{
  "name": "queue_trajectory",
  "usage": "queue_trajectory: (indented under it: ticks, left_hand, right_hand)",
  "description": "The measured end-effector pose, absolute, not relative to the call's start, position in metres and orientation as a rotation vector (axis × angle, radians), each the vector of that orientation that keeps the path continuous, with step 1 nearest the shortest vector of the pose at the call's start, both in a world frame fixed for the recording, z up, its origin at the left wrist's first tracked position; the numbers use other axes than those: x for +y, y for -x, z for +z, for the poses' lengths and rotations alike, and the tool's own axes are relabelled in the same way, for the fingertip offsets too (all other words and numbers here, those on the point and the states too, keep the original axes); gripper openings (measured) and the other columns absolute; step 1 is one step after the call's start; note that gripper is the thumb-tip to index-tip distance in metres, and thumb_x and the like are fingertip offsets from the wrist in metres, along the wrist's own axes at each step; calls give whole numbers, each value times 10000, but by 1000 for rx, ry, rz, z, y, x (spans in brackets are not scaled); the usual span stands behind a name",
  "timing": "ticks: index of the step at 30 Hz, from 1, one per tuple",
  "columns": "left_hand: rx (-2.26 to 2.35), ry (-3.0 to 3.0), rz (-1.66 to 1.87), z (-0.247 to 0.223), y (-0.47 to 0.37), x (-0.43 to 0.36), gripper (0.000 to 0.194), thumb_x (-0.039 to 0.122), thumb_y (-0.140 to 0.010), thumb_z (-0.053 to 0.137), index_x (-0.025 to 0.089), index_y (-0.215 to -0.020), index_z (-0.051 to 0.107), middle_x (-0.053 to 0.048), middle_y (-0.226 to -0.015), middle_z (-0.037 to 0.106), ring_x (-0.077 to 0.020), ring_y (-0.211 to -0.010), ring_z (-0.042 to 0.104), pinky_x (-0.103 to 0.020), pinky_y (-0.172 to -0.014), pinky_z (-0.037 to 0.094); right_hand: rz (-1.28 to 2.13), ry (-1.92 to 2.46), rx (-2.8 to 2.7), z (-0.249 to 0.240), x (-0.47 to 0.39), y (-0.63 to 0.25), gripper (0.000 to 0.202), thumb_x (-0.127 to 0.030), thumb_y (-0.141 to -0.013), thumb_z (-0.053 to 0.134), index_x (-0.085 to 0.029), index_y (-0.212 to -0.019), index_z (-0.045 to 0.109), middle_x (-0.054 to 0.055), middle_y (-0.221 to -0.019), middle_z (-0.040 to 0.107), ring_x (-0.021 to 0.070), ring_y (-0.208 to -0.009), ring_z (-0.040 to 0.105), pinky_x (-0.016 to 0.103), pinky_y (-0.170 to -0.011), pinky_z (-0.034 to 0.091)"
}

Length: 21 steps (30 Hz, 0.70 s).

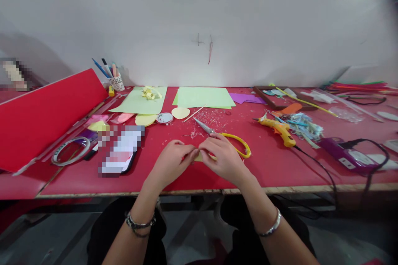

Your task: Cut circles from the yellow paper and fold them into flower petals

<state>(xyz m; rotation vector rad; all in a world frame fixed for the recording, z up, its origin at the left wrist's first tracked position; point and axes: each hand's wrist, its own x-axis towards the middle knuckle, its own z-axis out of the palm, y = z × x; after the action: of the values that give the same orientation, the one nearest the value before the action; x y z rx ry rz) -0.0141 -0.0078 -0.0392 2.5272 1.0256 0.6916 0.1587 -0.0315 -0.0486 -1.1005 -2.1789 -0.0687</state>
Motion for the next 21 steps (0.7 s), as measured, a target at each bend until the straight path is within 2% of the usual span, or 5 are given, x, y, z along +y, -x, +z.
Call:
queue_trajectory:
  ticks: [4,9,14,18,21]
  left_hand:
    - [1001,-2618,653,-42,11,-9,345,249,-915,376,184,-601,503,8,-552,595,-126,-537,523,-296,-750,406]
    - [1018,-2599,636,-38,20,-6,377,295,-937,342,187,-623,521,24,-564,609,-117,-542,517,-305,-779,393]
    - [1044,-2525,685,-29,35,-5,394,337,-937,346,188,-611,511,27,-594,626,-119,-567,520,-298,-794,375]
    - [1062,-2495,719,-26,40,-6,384,323,-936,349,186,-616,512,22,-602,629,-122,-579,520,-279,-757,378]
    - [1066,-2500,722,-29,36,-6,388,328,-936,355,186,-617,525,22,-573,628,-123,-570,529,-282,-759,381]
  right_hand:
    - [-181,1162,-2175,-53,-30,-156,196,-120,-809,448,-193,-658,549,-3,-575,606,155,-554,527,375,-912,354]
    - [-215,1165,-2148,-50,-29,-166,183,-106,-771,469,-195,-623,530,-22,-547,585,135,-523,498,320,-854,378]
    - [-220,1221,-2001,-48,-26,-186,181,-83,-746,475,-200,-614,516,-24,-555,577,136,-518,485,355,-848,362]
    - [-173,1243,-1822,-42,-28,-190,171,-101,-791,433,-200,-683,521,7,-594,582,167,-569,525,312,-702,418]
    - [77,1125,-1921,-38,-30,-182,85,-162,-821,474,-191,-809,553,30,-720,616,174,-677,576,267,-657,443]
